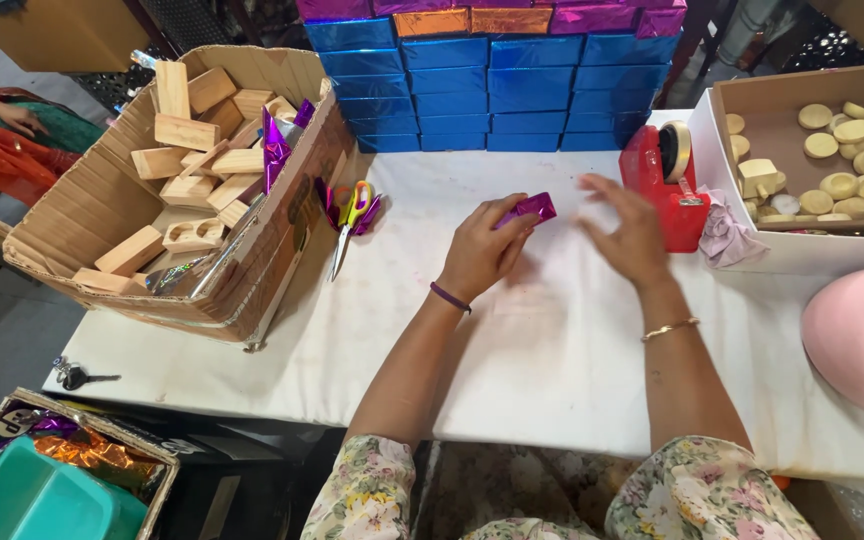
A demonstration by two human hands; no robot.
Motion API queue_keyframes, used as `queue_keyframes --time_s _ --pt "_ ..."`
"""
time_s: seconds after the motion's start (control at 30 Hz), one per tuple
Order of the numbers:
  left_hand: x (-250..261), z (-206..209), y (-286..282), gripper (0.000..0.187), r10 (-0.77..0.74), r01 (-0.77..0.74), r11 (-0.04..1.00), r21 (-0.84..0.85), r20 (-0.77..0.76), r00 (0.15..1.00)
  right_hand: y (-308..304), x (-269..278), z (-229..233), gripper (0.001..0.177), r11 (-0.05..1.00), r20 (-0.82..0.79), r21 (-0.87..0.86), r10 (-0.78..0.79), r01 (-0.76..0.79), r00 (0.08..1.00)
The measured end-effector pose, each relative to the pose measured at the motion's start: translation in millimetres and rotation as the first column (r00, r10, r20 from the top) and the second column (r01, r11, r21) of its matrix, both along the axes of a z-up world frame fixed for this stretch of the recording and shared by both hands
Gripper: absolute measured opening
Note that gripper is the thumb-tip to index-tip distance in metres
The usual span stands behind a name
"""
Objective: The person wipes a wooden block with a pink cloth, places a round wooden piece into its slot, and then wraps the block in shiny purple foil. They secure the foil with tape and fold the edges to create a neat package.
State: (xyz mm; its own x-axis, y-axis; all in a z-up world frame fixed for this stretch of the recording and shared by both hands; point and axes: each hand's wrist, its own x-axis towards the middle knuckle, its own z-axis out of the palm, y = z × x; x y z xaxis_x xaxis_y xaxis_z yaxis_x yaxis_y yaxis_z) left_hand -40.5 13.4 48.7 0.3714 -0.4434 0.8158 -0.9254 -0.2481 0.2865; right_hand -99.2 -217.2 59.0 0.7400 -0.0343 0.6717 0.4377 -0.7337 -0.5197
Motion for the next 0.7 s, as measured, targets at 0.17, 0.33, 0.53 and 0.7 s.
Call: queue_keyframes --time_s 0.17,0.33,0.53,0.7 --pt "7 -8 3 0.034 0.052 -0.063 0.995 0.076 0.139 0.989 -69 7 -31 0.02 0.875 0.028 -0.142 -0.465 0.464 0.885" --pt "9 -18 -1 0.039 0.054 -0.075 0.992 0.103 0.191 0.98 -113 23 -57 0.027 0.588 0.077 -0.409 -0.74 0.698 0.668" --pt "8 -23 -3 0.035 0.061 -0.087 0.987 0.136 0.183 0.981 -151 51 -60 0.035 0.578 -0.186 -0.433 -0.808 0.692 0.559" --pt "8 -21 -3 0.036 0.04 -0.068 0.983 0.169 0.162 0.986 -143 50 -32 0.031 0.617 -0.439 -0.34 -0.771 0.71 0.461"
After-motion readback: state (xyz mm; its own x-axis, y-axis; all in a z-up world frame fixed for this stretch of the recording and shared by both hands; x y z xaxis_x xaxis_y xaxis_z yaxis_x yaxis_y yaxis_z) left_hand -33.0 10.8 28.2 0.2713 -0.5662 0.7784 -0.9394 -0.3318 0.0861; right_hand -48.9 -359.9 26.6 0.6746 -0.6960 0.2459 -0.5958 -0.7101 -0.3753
